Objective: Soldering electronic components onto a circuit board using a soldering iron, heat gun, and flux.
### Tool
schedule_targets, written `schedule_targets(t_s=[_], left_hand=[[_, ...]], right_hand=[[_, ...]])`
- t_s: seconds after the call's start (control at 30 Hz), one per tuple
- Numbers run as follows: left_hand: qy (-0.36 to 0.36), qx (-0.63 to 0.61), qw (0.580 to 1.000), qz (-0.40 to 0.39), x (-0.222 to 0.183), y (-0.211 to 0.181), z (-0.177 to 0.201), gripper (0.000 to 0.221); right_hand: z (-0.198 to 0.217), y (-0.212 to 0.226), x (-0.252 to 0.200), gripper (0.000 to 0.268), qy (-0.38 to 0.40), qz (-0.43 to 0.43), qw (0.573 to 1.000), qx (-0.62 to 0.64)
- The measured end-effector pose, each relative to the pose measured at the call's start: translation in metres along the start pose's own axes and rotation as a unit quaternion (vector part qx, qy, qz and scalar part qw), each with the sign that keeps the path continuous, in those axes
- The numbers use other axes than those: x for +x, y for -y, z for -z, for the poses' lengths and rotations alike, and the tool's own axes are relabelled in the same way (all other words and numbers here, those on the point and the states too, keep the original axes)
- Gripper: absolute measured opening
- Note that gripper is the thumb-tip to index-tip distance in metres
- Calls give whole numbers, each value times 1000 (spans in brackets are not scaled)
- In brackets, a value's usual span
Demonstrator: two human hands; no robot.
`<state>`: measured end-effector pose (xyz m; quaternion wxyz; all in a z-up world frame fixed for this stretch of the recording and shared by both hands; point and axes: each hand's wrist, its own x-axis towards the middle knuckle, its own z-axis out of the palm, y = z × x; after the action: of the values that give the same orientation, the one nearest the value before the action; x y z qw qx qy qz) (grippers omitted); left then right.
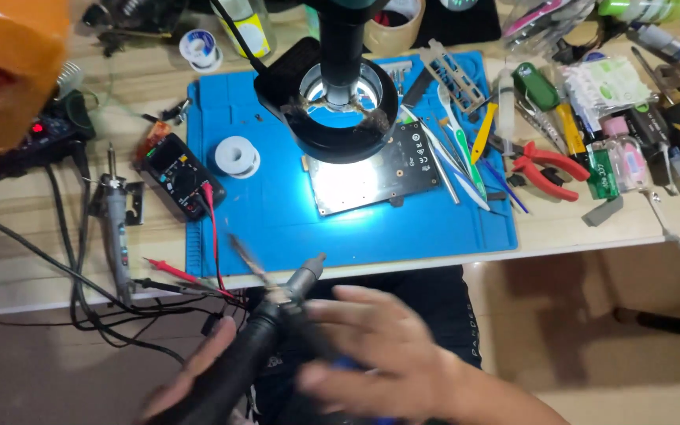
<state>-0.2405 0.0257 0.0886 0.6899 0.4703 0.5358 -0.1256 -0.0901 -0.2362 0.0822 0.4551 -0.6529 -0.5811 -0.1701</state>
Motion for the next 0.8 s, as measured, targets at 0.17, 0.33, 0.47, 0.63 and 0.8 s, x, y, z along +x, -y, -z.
schedule_targets(t_s=[0.17, 0.33, 0.47, 0.63, 0.8], left_hand=[[-107, 47, 824, -555, -40, -12, -84, 45], [-12, 221, 829, -514, -12, -56, -86, 64], [-70, 275, 729, -623, 15, -64, -105, 53], [-39, 267, 728, -630, 16, -87, -117, 50], [78, 117, 758, -637, 62, -65, -121, 62]], right_hand=[[14, -27, -63, 26, -68, -226, 971, 24], [15, -70, -74, 30, -127, -313, 935, -105], [13, -98, -59, 42, -200, -247, 945, -80], [8, -115, -59, 30, -170, -286, 938, -93], [4, -122, -49, 15, -159, -231, 955, -97]])
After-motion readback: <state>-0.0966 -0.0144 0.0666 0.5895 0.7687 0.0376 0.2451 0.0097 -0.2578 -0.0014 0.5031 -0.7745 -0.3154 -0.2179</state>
